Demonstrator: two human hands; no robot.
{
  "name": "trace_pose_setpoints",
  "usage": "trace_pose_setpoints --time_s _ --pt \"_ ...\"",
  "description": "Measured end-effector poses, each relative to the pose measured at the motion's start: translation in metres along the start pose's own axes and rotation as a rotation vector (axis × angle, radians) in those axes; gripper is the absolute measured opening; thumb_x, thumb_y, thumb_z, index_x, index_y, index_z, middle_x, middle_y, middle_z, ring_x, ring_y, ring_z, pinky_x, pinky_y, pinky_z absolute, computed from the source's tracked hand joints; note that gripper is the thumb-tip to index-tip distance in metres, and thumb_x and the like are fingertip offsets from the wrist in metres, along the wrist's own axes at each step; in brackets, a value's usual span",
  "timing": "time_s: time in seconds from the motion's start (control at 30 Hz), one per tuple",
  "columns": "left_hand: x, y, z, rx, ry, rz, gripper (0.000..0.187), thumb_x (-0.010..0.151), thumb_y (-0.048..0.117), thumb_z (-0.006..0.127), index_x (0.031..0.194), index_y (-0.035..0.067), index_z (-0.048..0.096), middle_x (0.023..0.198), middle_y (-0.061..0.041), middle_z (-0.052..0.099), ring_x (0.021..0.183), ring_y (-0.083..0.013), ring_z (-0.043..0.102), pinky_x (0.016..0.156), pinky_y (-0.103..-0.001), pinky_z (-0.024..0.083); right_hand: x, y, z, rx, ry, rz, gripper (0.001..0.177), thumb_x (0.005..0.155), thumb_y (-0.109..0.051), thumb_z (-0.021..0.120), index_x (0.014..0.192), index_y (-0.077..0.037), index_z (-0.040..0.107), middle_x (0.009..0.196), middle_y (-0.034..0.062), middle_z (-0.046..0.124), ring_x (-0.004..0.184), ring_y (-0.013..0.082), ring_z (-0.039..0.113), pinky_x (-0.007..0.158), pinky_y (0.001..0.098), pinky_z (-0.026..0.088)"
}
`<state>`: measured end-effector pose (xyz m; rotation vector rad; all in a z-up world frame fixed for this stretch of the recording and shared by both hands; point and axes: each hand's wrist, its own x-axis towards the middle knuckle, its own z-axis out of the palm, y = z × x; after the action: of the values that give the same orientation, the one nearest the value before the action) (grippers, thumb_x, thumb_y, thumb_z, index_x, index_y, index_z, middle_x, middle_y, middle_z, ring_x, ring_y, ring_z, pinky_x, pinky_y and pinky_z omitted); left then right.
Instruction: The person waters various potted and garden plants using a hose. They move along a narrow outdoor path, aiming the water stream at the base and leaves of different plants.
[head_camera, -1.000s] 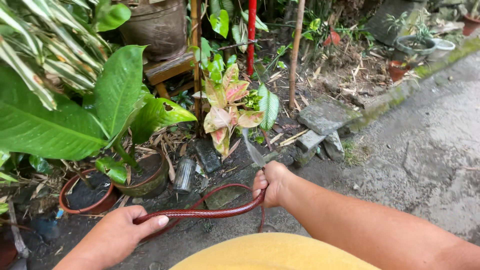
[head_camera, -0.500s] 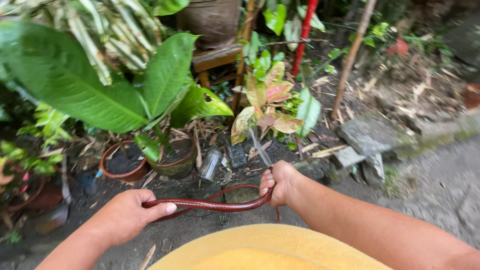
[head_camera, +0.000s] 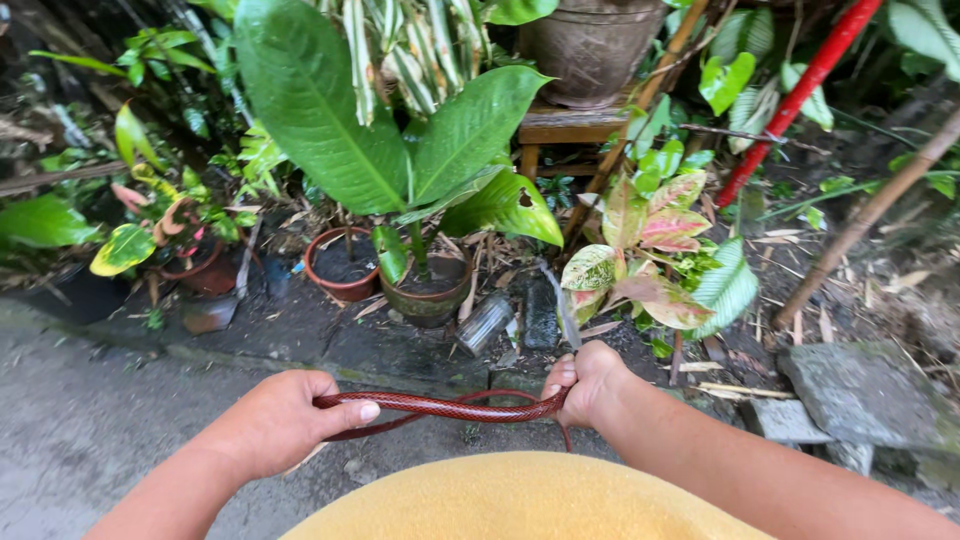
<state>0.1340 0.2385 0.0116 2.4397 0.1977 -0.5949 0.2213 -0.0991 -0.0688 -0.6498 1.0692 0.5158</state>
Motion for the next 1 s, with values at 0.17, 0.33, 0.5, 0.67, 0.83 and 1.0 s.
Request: trace_pose_setpoints --time_s 0.17,0.33,0.5,0.67,0.83,1.0 --pt "-0.020 -0.002 -0.004 -0.002 0.030 -0.108 0.054 0.080 0.057 0.080 0.080 0.003 0.076 0.067 -0.008 0.068 0.066 -0.0192 0.062 0.069 -0.038 0.053 -0.013 0.009 0.014 -0.004 0.019 -0.057 0.038 0.107 -0.028 0.026 0.072 -0.018 0.032 0.054 -0.0070 0.028 0.042 0.0076 0.027 0.045 0.0269 0.025" --pt "-0.030 -0.010 -0.004 -0.020 0.062 -0.116 0.057 0.080 0.058 0.080 0.079 0.002 0.075 0.066 -0.009 0.067 0.066 -0.0198 0.061 0.068 -0.038 0.053 -0.018 0.016 0.022 0.002 0.027 -0.055 0.038 0.108 -0.029 0.025 0.071 -0.018 0.031 0.054 -0.0067 0.029 0.042 0.0076 0.028 0.046 0.0268 0.026" --pt "-0.035 -0.017 -0.001 -0.065 0.085 -0.109 0.056 0.080 0.058 0.081 0.079 0.002 0.075 0.066 -0.009 0.067 0.067 -0.0199 0.060 0.068 -0.038 0.053 -0.016 0.017 0.025 -0.019 0.023 -0.078 0.038 0.107 -0.026 0.027 0.070 -0.018 0.032 0.054 -0.0062 0.029 0.042 0.0084 0.027 0.046 0.0279 0.026" --pt "-0.039 -0.026 0.003 -0.086 0.109 -0.088 0.055 0.079 0.058 0.081 0.079 0.003 0.076 0.067 -0.009 0.069 0.067 -0.0198 0.061 0.070 -0.038 0.054 -0.018 0.020 0.027 -0.053 0.032 -0.072 0.038 0.107 -0.028 0.028 0.070 -0.019 0.031 0.054 -0.0070 0.029 0.042 0.0080 0.027 0.046 0.0275 0.026" --pt "-0.040 -0.033 0.006 -0.082 0.112 -0.088 0.056 0.079 0.058 0.081 0.080 0.002 0.076 0.067 -0.009 0.069 0.067 -0.0201 0.062 0.070 -0.038 0.054 -0.019 0.023 0.027 -0.072 0.053 -0.064 0.041 0.107 -0.034 0.031 0.069 -0.019 0.032 0.054 -0.0072 0.031 0.041 0.0079 0.028 0.045 0.0270 0.025" --pt "-0.039 -0.037 0.010 -0.131 0.095 -0.075 0.054 0.079 0.057 0.081 0.080 0.003 0.077 0.067 -0.008 0.070 0.067 -0.0194 0.062 0.070 -0.038 0.054 -0.022 0.027 0.025 -0.098 0.063 -0.054 0.042 0.108 -0.035 0.033 0.069 -0.019 0.032 0.054 -0.0074 0.030 0.041 0.0080 0.029 0.043 0.0271 0.025"
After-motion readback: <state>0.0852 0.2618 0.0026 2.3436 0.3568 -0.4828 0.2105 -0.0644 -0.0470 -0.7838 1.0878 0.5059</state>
